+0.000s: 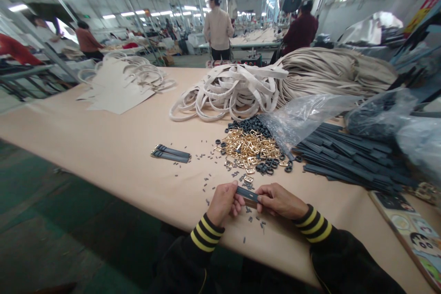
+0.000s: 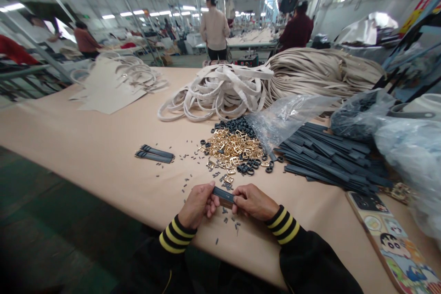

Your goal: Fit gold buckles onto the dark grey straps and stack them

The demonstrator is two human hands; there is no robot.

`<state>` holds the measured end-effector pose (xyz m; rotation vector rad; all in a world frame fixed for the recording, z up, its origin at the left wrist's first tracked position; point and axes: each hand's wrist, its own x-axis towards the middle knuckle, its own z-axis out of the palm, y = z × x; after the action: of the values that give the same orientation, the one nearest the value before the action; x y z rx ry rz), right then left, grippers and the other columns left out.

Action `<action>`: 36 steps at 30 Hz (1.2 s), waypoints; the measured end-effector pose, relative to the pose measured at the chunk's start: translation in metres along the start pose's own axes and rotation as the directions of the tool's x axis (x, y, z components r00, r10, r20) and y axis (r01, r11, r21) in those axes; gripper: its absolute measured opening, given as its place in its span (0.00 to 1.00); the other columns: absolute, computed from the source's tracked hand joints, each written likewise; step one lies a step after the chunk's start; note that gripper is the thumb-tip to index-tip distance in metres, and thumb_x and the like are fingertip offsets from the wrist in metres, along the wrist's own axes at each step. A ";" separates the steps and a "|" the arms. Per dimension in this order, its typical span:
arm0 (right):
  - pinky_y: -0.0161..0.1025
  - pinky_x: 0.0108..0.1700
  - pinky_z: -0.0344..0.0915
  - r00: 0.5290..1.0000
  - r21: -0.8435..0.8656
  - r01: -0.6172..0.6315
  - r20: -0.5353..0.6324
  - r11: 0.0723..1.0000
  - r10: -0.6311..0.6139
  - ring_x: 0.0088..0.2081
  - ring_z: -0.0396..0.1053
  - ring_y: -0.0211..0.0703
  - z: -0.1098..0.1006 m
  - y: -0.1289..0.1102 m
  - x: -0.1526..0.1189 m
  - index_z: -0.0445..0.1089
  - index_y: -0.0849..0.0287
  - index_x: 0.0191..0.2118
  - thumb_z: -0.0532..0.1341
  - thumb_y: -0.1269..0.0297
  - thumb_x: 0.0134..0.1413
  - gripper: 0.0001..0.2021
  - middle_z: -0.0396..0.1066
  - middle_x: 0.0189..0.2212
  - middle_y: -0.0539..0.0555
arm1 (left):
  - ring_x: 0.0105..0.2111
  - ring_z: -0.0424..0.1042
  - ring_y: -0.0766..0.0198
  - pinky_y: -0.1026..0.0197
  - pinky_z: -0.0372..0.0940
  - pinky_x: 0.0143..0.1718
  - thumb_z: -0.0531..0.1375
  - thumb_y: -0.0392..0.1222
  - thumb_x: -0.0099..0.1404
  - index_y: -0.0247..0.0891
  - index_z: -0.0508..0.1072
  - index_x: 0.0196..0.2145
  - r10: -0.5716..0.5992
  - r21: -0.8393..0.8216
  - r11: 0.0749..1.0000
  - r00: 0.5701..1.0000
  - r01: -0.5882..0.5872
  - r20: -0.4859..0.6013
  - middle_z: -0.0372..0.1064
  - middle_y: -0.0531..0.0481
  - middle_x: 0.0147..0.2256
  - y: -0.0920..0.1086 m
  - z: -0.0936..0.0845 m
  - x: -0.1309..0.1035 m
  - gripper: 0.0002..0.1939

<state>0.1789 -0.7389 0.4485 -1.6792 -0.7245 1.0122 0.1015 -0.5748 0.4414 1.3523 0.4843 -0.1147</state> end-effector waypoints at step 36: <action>0.37 0.28 0.65 0.941 0.322 -0.203 0.324 0.925 0.093 0.26 0.71 0.41 0.004 0.003 -0.004 0.61 0.66 0.32 0.58 0.50 0.46 0.20 0.72 0.28 0.59 | 0.08 0.52 0.75 0.74 0.46 0.08 0.52 0.45 0.57 0.35 0.62 0.24 0.085 0.338 0.938 0.996 -0.082 0.004 0.57 0.60 0.11 0.021 -0.017 0.025 0.10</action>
<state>0.1734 -0.7414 0.4463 -1.2938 -0.5713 1.4406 0.1269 -0.5491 0.4479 1.7100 0.4273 -0.1251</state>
